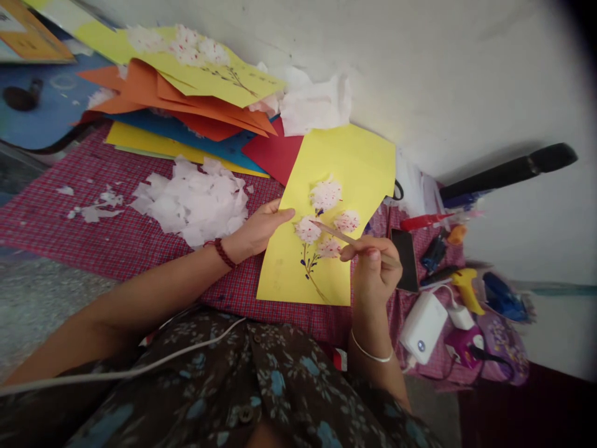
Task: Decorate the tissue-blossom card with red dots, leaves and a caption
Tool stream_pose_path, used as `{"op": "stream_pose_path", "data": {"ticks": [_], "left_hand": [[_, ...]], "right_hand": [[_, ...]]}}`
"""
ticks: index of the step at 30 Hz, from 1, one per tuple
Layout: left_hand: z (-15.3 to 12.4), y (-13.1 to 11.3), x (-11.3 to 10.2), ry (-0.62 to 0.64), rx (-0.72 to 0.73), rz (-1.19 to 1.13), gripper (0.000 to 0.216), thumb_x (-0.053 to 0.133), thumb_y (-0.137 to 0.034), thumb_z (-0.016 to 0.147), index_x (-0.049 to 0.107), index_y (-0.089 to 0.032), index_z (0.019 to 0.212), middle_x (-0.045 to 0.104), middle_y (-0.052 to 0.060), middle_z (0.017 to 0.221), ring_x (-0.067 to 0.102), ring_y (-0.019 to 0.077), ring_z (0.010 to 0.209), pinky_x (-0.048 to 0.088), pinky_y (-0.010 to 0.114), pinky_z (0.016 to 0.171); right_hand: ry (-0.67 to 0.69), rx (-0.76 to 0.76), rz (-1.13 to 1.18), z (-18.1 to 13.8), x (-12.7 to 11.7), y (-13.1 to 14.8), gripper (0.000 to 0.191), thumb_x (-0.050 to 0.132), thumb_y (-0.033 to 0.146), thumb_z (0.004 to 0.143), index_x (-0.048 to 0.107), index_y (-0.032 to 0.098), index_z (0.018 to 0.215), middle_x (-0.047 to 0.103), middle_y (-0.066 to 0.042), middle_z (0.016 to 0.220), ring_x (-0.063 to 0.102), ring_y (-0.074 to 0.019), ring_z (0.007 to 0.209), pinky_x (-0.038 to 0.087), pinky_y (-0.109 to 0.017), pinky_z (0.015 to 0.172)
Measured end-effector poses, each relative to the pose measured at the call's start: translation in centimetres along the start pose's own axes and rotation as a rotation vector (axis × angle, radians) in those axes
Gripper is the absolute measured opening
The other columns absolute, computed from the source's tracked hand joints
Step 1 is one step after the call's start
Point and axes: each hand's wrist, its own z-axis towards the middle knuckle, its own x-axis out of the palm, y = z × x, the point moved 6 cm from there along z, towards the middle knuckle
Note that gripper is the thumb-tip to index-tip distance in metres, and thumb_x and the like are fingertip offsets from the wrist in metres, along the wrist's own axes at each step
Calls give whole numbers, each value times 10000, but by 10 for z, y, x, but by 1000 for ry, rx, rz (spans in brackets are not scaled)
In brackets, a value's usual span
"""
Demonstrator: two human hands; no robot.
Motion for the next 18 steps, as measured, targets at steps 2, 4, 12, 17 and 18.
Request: {"op": "stream_pose_path", "data": {"ticks": [2,4,12,17,18], "left_hand": [[0,0,0,-4,-7,10,220,723,-205,780,715,-153,993,780,62,915,740,202,770,578,362,762],[0,0,0,-2,-8,10,215,725,-204,779,715,-154,988,781,58,906,739,194,754,576,345,743],[1,2,-2,-8,-21,2,233,737,-203,762,719,-151,988,784,57,908,737,198,764,572,341,750],[1,1,-1,-13,-12,21,219,734,-216,766,719,-152,975,778,59,888,731,200,748,567,347,740],[1,1,-1,-19,-10,29,218,731,-216,768,718,-152,976,776,62,888,731,205,756,565,352,744]], "right_hand": [[38,-6,-21,0,3,1,218,534,347,976,638,224,829,633,6,673,603,-137,601,470,-299,590],[87,-20,-66,-1,7,2,204,536,314,977,641,223,829,641,10,677,602,-129,613,471,-286,602],[63,-11,12,-2,5,-1,203,525,309,983,634,229,831,635,15,686,598,-129,619,465,-293,614],[187,25,-80,-2,14,1,180,535,305,976,653,234,859,651,6,712,613,-137,655,488,-290,631],[188,30,-111,-1,14,1,190,536,313,975,653,233,848,651,2,713,614,-142,661,491,-293,632]]}}
